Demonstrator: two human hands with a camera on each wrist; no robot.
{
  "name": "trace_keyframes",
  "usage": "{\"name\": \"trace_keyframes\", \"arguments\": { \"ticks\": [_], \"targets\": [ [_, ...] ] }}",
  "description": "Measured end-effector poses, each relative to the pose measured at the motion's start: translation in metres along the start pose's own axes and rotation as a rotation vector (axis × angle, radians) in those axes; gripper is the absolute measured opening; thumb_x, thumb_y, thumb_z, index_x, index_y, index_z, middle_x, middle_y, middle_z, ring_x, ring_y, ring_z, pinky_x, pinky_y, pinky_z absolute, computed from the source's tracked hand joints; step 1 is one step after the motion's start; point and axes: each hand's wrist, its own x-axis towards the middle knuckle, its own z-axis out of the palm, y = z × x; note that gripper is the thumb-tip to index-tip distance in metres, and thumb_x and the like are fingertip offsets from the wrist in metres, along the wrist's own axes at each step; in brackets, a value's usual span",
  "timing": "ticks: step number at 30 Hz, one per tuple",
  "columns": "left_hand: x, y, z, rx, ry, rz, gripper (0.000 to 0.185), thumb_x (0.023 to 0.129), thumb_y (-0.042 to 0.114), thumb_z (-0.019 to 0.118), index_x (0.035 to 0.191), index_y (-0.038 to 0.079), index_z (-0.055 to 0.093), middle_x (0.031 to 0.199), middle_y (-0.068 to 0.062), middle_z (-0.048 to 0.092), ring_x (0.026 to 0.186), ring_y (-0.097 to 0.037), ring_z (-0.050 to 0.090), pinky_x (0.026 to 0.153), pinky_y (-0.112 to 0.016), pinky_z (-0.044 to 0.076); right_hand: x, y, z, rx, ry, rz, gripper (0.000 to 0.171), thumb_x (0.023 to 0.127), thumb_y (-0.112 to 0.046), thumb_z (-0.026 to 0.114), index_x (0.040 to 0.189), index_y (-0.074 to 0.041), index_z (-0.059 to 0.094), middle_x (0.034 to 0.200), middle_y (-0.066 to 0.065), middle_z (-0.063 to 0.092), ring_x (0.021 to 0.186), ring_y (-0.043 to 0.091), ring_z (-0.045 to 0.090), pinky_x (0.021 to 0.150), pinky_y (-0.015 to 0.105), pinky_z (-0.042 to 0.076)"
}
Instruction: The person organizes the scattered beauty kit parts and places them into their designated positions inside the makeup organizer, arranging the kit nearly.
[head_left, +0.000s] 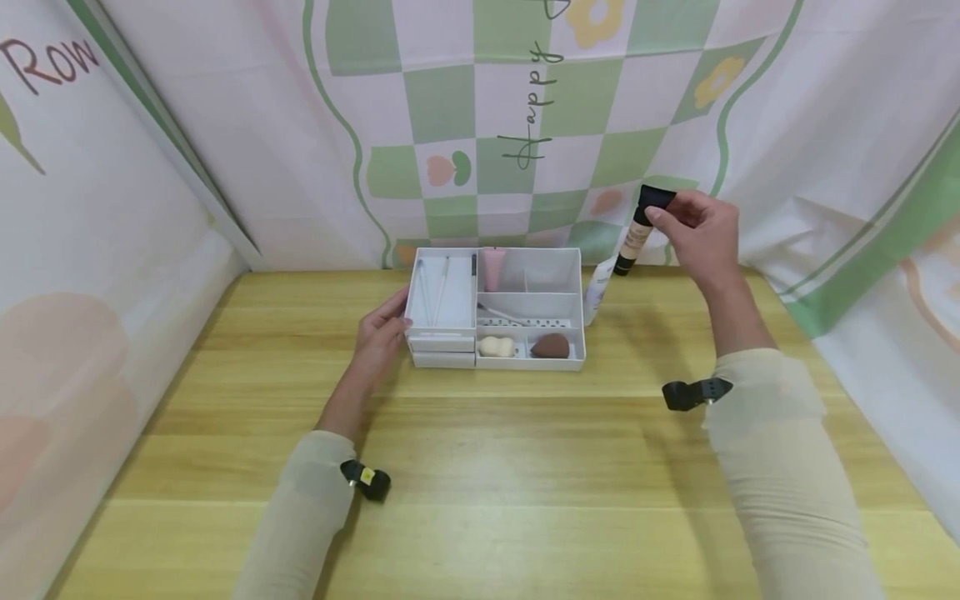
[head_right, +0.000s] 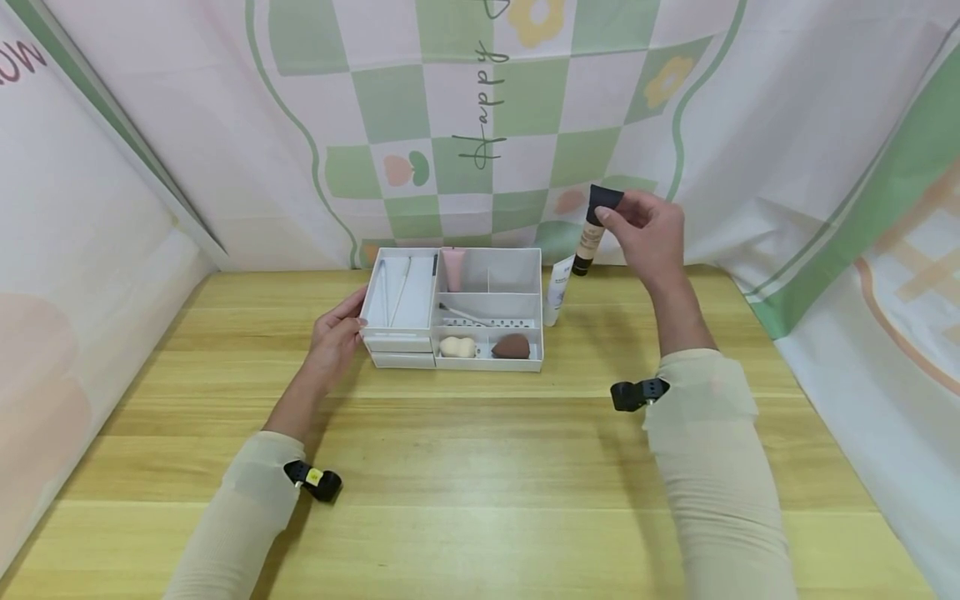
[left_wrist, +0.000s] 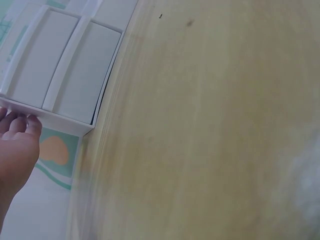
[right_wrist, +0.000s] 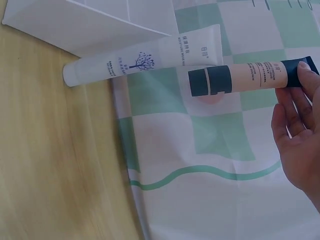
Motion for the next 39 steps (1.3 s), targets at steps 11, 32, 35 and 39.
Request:
{"name": "trace_keyframes", "arguments": {
  "ticks": [11, 32, 35, 39],
  "targets": [
    [0.001, -0.002, -0.001, -0.007, -0.012, 0.015, 0.063, 0.092, -0.009, 0.043, 0.154, -0.006, 0.031, 0.167, -0.018, 0.028, 0.157, -0.028, 0.027, 0.129, -0.036, 0.03, 0.005, -0.009, -0.004, 0.036, 0.055, -0.026, 0.012, 0.086, -0.005, 0.077, 0.087, -0.017, 0.077, 0.08, -0.024, 0.072, 0.073, -0.006, 0.066, 0.071, 0.005, 0.054],
    [0.001, -0.001, -0.001, -0.015, 0.002, 0.009, 0.062, 0.092, -0.01, 0.043, 0.153, -0.006, 0.033, 0.167, -0.016, 0.03, 0.157, -0.027, 0.028, 0.127, -0.033, 0.033, 0.006, -0.035, 0.003, 0.018, -0.006, -0.115, 0.011, 0.088, -0.005, 0.076, 0.097, -0.011, 0.078, 0.081, -0.023, 0.071, 0.075, -0.006, 0.067, 0.074, 0.006, 0.055],
    [0.001, -0.002, -0.001, -0.019, 0.003, 0.011, 0.062, 0.092, -0.01, 0.043, 0.153, -0.006, 0.033, 0.167, -0.017, 0.03, 0.157, -0.028, 0.028, 0.127, -0.034, 0.032, 0.006, -0.038, 0.005, 0.029, -0.027, -0.116, 0.012, 0.088, -0.005, 0.075, 0.097, -0.012, 0.078, 0.081, -0.022, 0.072, 0.076, -0.006, 0.068, 0.074, 0.006, 0.056],
    [0.001, -0.002, -0.001, -0.014, 0.001, 0.008, 0.062, 0.093, -0.009, 0.043, 0.153, -0.006, 0.033, 0.167, -0.016, 0.029, 0.157, -0.028, 0.028, 0.128, -0.036, 0.031, 0.005, -0.041, 0.01, 0.07, -0.053, -0.119, 0.013, 0.087, -0.002, 0.075, 0.095, -0.012, 0.078, 0.08, -0.02, 0.073, 0.074, -0.005, 0.07, 0.072, 0.006, 0.057]
  ]
}}
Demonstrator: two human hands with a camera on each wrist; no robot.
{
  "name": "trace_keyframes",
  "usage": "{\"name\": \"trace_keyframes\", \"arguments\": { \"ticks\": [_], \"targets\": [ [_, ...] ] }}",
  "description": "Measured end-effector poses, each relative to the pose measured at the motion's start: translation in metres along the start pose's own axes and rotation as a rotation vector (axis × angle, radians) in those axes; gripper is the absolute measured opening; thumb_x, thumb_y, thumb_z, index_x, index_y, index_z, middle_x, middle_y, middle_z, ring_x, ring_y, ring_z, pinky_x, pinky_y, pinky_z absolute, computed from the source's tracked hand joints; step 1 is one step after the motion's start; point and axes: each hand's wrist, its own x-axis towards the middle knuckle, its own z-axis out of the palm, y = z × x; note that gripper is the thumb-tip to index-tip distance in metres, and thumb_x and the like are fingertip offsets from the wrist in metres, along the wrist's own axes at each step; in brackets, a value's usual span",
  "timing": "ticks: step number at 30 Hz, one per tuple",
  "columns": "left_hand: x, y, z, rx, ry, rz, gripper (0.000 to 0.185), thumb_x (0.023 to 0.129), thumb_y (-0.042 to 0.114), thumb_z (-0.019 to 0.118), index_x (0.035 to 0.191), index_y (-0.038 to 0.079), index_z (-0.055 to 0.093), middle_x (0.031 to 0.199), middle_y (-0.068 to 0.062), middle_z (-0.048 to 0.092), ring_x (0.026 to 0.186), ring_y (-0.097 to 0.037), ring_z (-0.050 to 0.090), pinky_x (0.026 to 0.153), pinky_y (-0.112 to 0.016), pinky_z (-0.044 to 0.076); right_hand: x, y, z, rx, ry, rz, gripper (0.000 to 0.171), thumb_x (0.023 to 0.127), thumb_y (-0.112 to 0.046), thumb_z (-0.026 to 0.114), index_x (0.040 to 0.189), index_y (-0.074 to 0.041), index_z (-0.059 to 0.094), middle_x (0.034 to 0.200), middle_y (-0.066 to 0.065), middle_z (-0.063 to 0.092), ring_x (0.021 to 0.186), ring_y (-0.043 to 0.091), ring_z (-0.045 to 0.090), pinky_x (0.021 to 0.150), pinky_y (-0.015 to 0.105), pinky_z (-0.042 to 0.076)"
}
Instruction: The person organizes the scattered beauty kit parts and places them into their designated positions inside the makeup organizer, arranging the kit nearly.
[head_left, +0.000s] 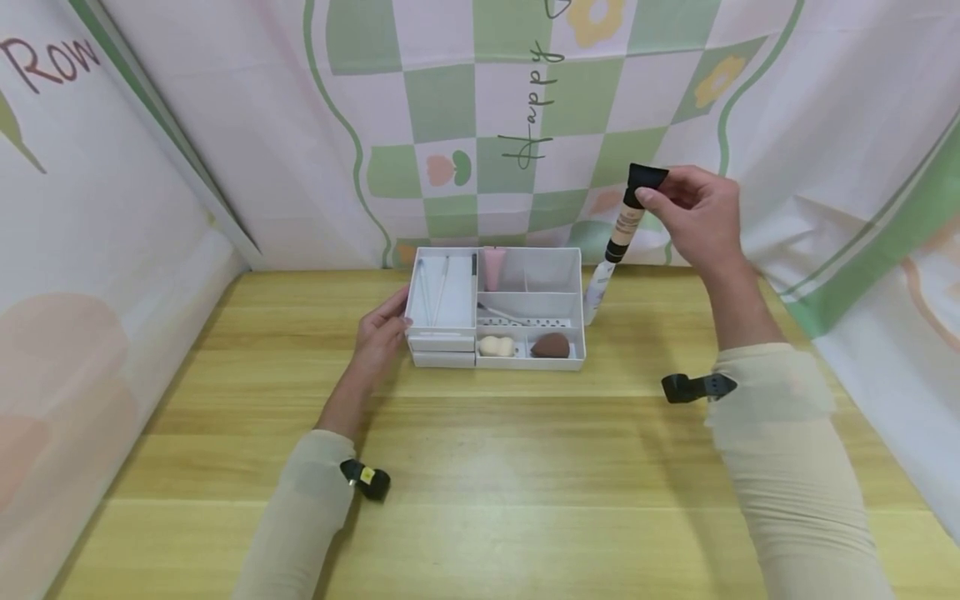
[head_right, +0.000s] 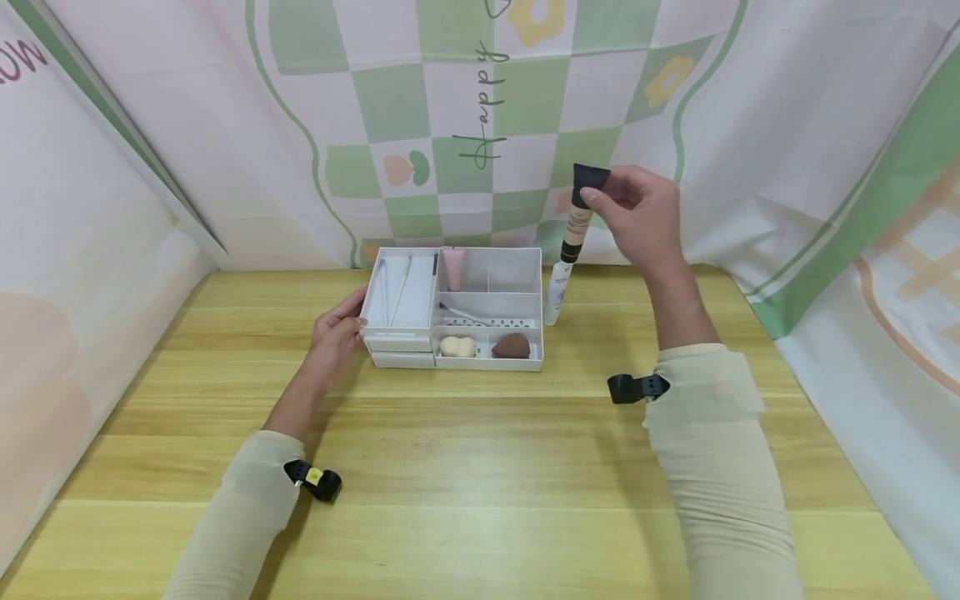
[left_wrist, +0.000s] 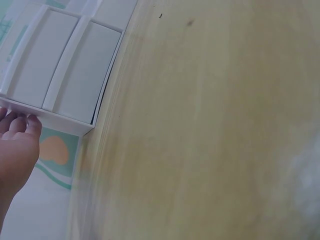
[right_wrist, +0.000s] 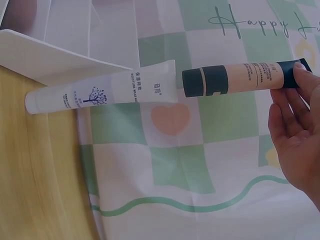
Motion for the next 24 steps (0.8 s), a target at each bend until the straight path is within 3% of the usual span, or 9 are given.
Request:
{"name": "trace_keyframes", "arguments": {
  "ticks": [5, 24],
  "targets": [
    [0.0, -0.001, -0.001, 0.006, -0.006, -0.003, 0.062, 0.093, -0.009, 0.043, 0.154, -0.005, 0.032, 0.168, -0.015, 0.029, 0.157, -0.027, 0.028, 0.128, -0.035, 0.031, -0.001, -0.002, 0.005, 0.048, -0.029, 0.007, 0.015, 0.087, 0.001, 0.075, 0.095, -0.011, 0.078, 0.081, -0.017, 0.075, 0.074, -0.003, 0.071, 0.071, 0.007, 0.057],
    [0.0, 0.002, -0.001, 0.012, -0.013, -0.009, 0.062, 0.093, -0.009, 0.042, 0.154, -0.005, 0.031, 0.167, -0.016, 0.029, 0.157, -0.028, 0.029, 0.127, -0.033, 0.034, -0.002, -0.002, 0.028, 0.011, -0.126, 0.036, 0.012, 0.088, -0.003, 0.074, 0.095, -0.012, 0.078, 0.079, -0.022, 0.073, 0.069, -0.004, 0.068, 0.062, 0.009, 0.051]
  ]
}}
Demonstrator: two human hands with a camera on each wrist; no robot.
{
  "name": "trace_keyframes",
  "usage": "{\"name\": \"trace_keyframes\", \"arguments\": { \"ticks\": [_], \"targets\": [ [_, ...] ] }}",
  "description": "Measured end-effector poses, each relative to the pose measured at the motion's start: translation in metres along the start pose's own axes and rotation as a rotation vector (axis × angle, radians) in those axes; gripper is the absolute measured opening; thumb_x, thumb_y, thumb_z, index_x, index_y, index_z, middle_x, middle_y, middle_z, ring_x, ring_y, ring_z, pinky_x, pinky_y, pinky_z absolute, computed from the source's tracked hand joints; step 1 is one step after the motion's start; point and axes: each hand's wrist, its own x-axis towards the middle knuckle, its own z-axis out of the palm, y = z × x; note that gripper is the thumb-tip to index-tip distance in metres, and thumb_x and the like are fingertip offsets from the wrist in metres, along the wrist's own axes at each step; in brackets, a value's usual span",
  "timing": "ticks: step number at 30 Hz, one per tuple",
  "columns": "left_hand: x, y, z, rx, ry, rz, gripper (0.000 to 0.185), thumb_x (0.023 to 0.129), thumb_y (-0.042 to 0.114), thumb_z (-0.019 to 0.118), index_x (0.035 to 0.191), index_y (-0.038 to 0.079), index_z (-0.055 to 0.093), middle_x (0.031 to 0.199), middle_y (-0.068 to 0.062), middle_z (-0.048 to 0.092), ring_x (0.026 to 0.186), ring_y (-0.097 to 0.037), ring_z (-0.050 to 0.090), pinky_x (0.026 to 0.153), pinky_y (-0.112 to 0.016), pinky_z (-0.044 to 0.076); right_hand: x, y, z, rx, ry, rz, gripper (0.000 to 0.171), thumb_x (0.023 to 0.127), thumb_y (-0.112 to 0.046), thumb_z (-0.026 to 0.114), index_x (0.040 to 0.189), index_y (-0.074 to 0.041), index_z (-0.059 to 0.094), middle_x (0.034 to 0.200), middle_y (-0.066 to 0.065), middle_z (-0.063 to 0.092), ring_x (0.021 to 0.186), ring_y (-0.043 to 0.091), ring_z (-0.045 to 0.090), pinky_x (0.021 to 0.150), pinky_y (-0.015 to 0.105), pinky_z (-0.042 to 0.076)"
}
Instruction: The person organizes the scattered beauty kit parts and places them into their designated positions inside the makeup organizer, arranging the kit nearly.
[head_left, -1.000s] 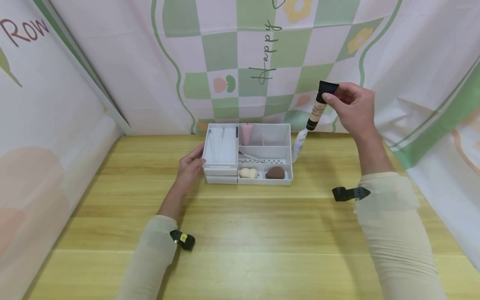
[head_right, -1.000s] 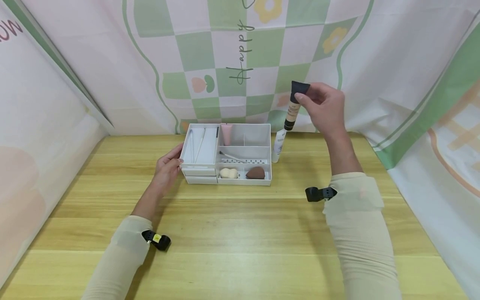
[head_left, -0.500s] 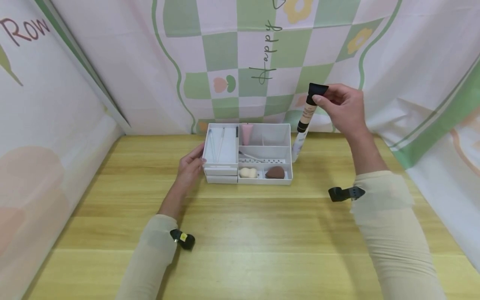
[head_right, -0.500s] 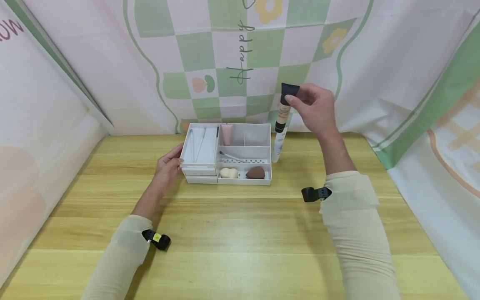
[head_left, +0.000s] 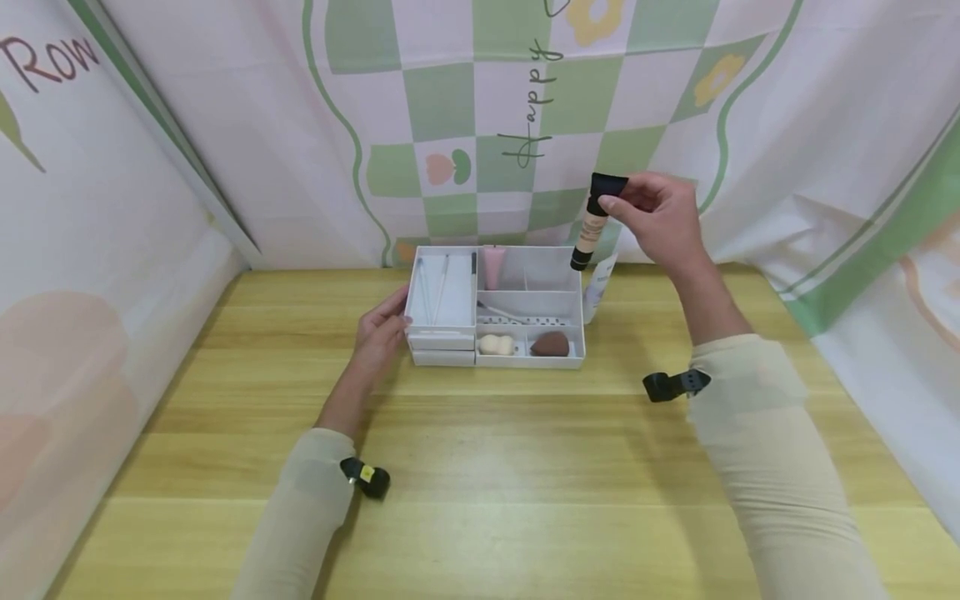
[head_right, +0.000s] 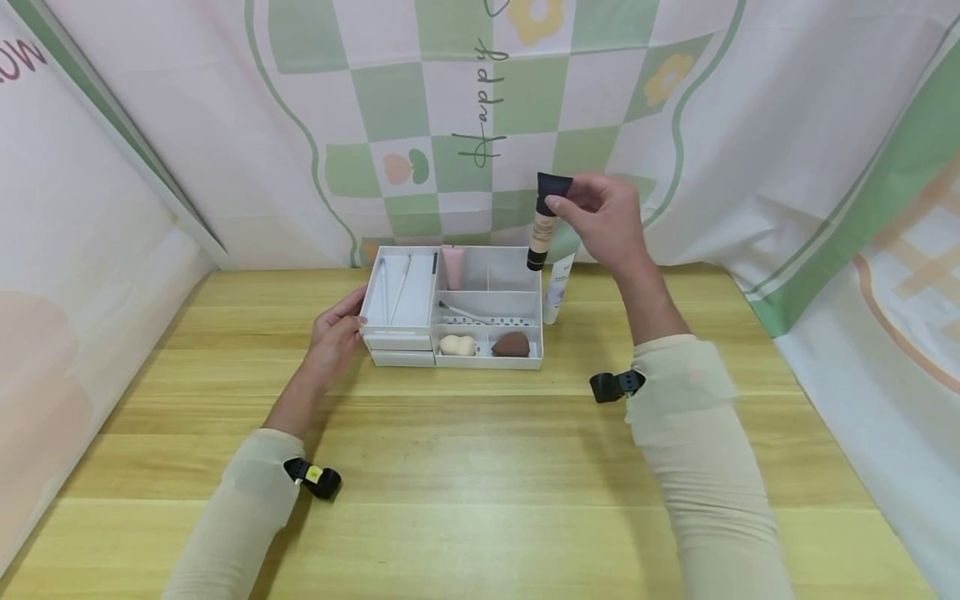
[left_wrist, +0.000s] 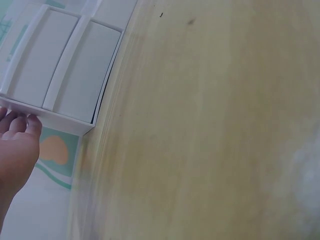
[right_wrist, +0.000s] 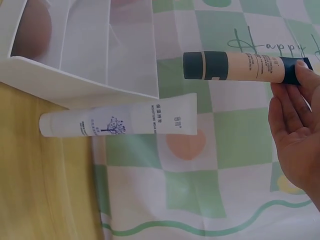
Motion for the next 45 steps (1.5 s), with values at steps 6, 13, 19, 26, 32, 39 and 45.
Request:
{"name": "trace_keyframes", "arguments": {
  "ticks": [6, 13, 19, 26, 32, 39, 45],
  "targets": [
    [0.0, 0.0, 0.002, 0.018, 0.008, 0.017, 0.062, 0.092, -0.008, 0.044, 0.153, -0.006, 0.033, 0.166, -0.019, 0.031, 0.156, -0.03, 0.031, 0.127, -0.033, 0.034, 0.001, 0.004, 0.009, -0.009, -0.029, 0.004, 0.01, 0.089, -0.002, 0.074, 0.097, -0.005, 0.076, 0.078, -0.023, 0.072, 0.068, -0.004, 0.067, 0.065, 0.009, 0.053],
    [0.0, -0.001, 0.001, 0.016, 0.009, 0.012, 0.063, 0.092, -0.008, 0.044, 0.154, -0.005, 0.033, 0.166, -0.018, 0.031, 0.155, -0.029, 0.031, 0.124, -0.029, 0.038, 0.002, 0.008, 0.02, -0.058, -0.079, 0.058, 0.024, 0.09, -0.005, 0.074, 0.108, 0.01, 0.071, 0.08, -0.024, 0.069, 0.072, -0.005, 0.067, 0.066, 0.008, 0.054],
    [-0.001, -0.001, 0.001, 0.016, 0.011, 0.016, 0.063, 0.092, -0.008, 0.044, 0.154, -0.006, 0.033, 0.166, -0.019, 0.032, 0.155, -0.03, 0.032, 0.116, -0.02, 0.046, 0.003, 0.015, 0.03, -0.025, -0.106, 0.09, 0.025, 0.09, -0.002, 0.072, 0.112, 0.009, 0.071, 0.081, -0.022, 0.069, 0.076, -0.007, 0.069, 0.071, 0.007, 0.057],
    [0.0, -0.002, -0.001, 0.015, 0.004, 0.023, 0.063, 0.093, -0.008, 0.043, 0.154, -0.007, 0.031, 0.166, -0.02, 0.03, 0.156, -0.031, 0.03, 0.122, -0.027, 0.041, 0.005, 0.018, 0.039, -0.053, -0.128, 0.121, 0.024, 0.091, -0.003, 0.071, 0.111, 0.01, 0.07, 0.082, -0.024, 0.067, 0.075, -0.008, 0.068, 0.071, 0.007, 0.057],
    [0.0, -0.002, -0.001, 0.016, 0.003, 0.019, 0.063, 0.093, -0.008, 0.044, 0.154, -0.006, 0.031, 0.167, -0.019, 0.03, 0.156, -0.03, 0.03, 0.126, -0.034, 0.035, 0.007, 0.018, 0.047, -0.089, -0.157, 0.12, 0.026, 0.092, -0.004, 0.071, 0.113, 0.011, 0.069, 0.083, -0.022, 0.066, 0.076, -0.009, 0.066, 0.071, 0.007, 0.057],
    [-0.001, -0.002, 0.0, 0.015, 0.009, 0.019, 0.063, 0.092, -0.008, 0.045, 0.154, -0.007, 0.031, 0.166, -0.019, 0.03, 0.156, -0.03, 0.03, 0.123, -0.029, 0.039, 0.007, 0.022, 0.058, -0.108, -0.194, 0.176, 0.029, 0.094, -0.005, 0.068, 0.119, 0.009, 0.066, 0.103, 0.011, 0.075, 0.079, -0.011, 0.065, 0.074, 0.008, 0.058],
    [0.0, -0.002, 0.001, 0.011, 0.005, 0.022, 0.063, 0.092, -0.008, 0.044, 0.154, -0.007, 0.031, 0.167, -0.019, 0.03, 0.156, -0.03, 0.029, 0.122, -0.028, 0.04, 0.007, 0.026, 0.067, -0.125, -0.189, 0.214, 0.03, 0.094, -0.006, 0.069, 0.121, 0.006, 0.065, 0.107, 0.011, 0.074, 0.087, -0.001, 0.068, 0.076, 0.007, 0.056]
  ]
}}
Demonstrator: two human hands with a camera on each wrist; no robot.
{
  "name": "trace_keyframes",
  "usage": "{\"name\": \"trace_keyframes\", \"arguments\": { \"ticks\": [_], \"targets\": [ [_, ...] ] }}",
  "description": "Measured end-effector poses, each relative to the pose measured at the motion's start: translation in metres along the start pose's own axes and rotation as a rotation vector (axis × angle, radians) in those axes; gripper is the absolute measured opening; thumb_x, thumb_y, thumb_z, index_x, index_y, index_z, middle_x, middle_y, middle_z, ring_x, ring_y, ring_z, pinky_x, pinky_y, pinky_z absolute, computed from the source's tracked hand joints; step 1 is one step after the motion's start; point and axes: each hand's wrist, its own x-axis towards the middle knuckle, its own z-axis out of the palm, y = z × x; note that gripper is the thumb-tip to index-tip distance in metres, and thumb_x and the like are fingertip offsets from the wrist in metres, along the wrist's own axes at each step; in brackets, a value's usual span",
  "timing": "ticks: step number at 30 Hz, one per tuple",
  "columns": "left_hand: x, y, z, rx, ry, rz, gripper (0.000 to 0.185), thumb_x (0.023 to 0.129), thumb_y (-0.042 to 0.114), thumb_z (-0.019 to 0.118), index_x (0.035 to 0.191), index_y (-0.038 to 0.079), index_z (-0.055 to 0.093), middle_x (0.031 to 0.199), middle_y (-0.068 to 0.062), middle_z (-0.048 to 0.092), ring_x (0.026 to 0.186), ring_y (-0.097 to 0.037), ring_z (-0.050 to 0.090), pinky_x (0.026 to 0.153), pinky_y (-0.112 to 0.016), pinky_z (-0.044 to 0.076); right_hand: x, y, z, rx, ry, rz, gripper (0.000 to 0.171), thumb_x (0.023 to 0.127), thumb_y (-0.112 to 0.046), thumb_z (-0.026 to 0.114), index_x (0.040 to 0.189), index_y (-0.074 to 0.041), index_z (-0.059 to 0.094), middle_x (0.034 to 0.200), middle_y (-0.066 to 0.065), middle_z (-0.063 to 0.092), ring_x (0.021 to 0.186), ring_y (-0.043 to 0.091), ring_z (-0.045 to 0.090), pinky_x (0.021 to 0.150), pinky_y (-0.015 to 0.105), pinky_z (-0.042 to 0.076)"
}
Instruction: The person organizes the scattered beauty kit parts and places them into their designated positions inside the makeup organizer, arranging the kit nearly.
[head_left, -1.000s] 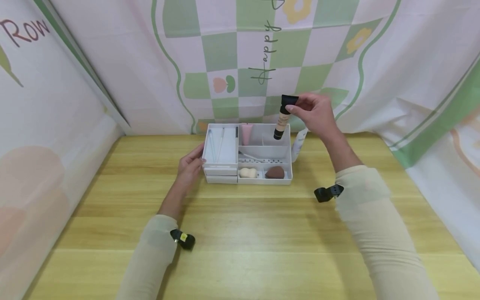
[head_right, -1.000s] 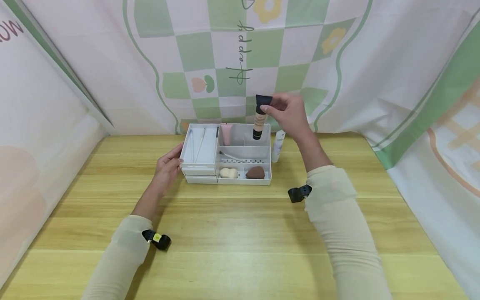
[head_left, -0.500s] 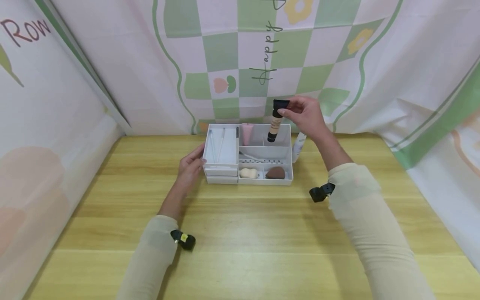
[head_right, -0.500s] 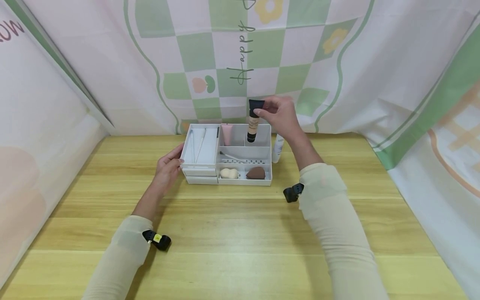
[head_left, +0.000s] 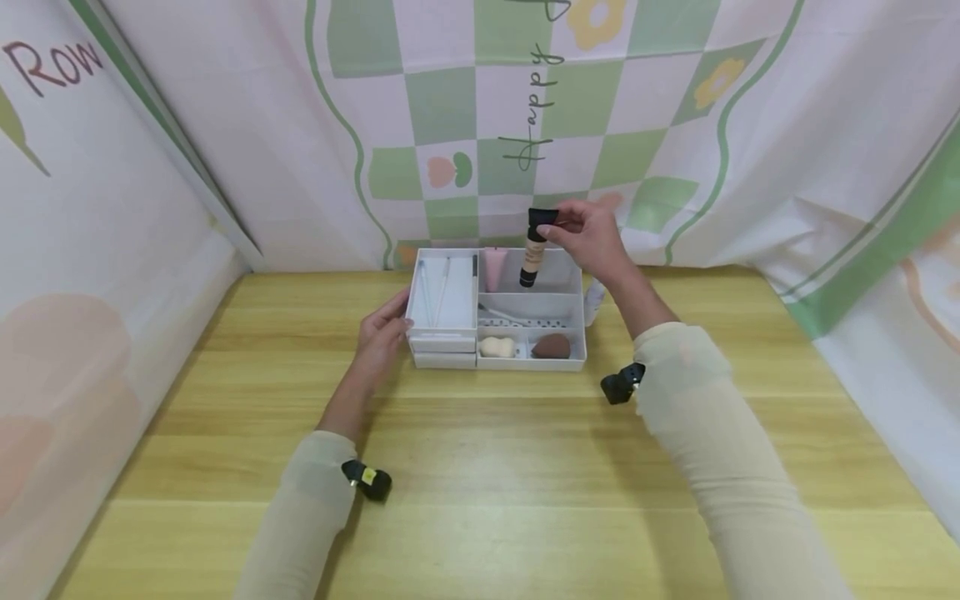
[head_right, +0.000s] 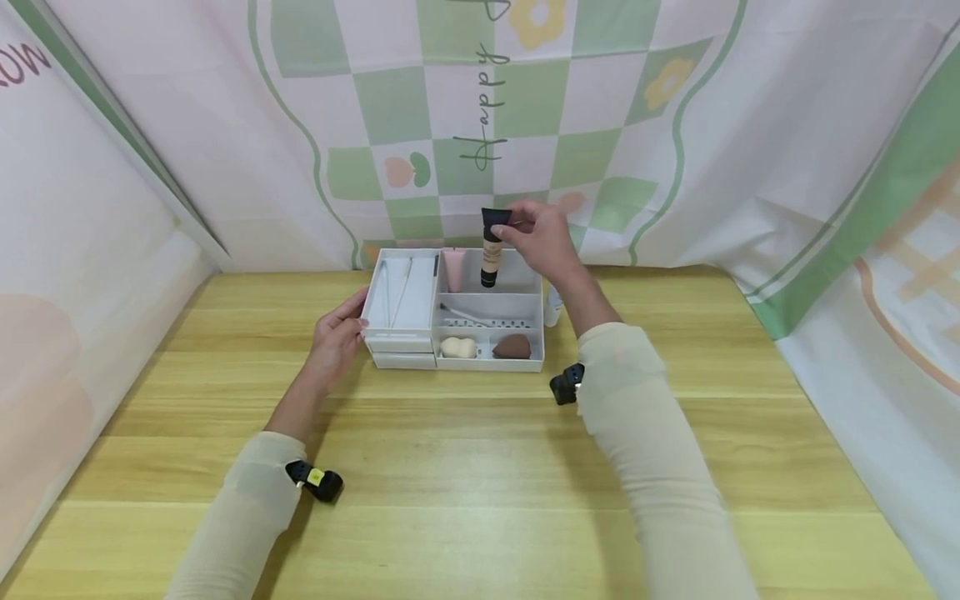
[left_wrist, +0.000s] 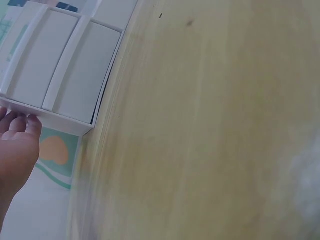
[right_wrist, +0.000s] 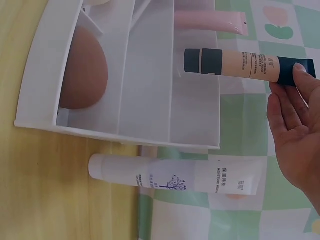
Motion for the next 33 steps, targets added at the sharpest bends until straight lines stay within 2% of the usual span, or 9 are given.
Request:
{"name": "trace_keyframes", "arguments": {
  "ticks": [7, 10, 19, 25, 33],
  "targets": [
    [0.001, 0.0, 0.0, 0.007, -0.012, -0.002, 0.062, 0.093, -0.008, 0.044, 0.154, -0.006, 0.031, 0.167, -0.018, 0.029, 0.156, -0.029, 0.029, 0.123, -0.028, 0.04, 0.003, 0.005, 0.008, -0.016, -0.008, 0.008, 0.03, 0.094, -0.007, 0.069, 0.121, 0.006, 0.066, 0.116, 0.025, 0.071, 0.081, -0.008, 0.063, 0.076, 0.006, 0.055],
    [0.001, 0.0, 0.0, 0.008, -0.013, 0.001, 0.063, 0.093, -0.008, 0.043, 0.154, -0.006, 0.031, 0.167, -0.018, 0.029, 0.157, -0.029, 0.029, 0.123, -0.03, 0.038, 0.004, 0.005, 0.011, -0.029, -0.014, 0.019, 0.032, 0.095, -0.01, 0.069, 0.123, 0.005, 0.065, 0.12, 0.026, 0.07, 0.083, -0.007, 0.063, 0.076, 0.006, 0.055],
    [0.0, 0.0, -0.002, 0.005, -0.016, 0.011, 0.063, 0.093, -0.008, 0.044, 0.154, -0.007, 0.031, 0.167, -0.019, 0.028, 0.157, -0.03, 0.028, 0.123, -0.03, 0.038, 0.005, 0.005, 0.018, -0.049, -0.038, 0.047, 0.032, 0.095, -0.011, 0.069, 0.124, 0.002, 0.065, 0.124, 0.025, 0.07, 0.099, 0.014, 0.07, 0.083, 0.013, 0.057],
    [-0.001, 0.0, -0.001, 0.004, -0.019, 0.018, 0.063, 0.092, -0.008, 0.044, 0.154, -0.007, 0.031, 0.167, -0.019, 0.029, 0.156, -0.03, 0.029, 0.123, -0.029, 0.039, 0.001, 0.011, 0.023, -0.056, -0.068, 0.044, 0.031, 0.095, -0.009, 0.069, 0.123, 0.004, 0.065, 0.125, 0.026, 0.069, 0.106, 0.027, 0.071, 0.085, 0.016, 0.058],
    [0.0, -0.001, -0.002, 0.0, -0.023, 0.021, 0.062, 0.093, -0.008, 0.044, 0.154, -0.008, 0.031, 0.166, -0.021, 0.029, 0.156, -0.031, 0.03, 0.12, -0.025, 0.042, -0.005, 0.02, 0.026, -0.065, -0.106, 0.026, 0.032, 0.095, -0.008, 0.068, 0.123, 0.008, 0.065, 0.125, 0.03, 0.067, 0.111, 0.039, 0.069, 0.08, 0.009, 0.056]
  ]
}}
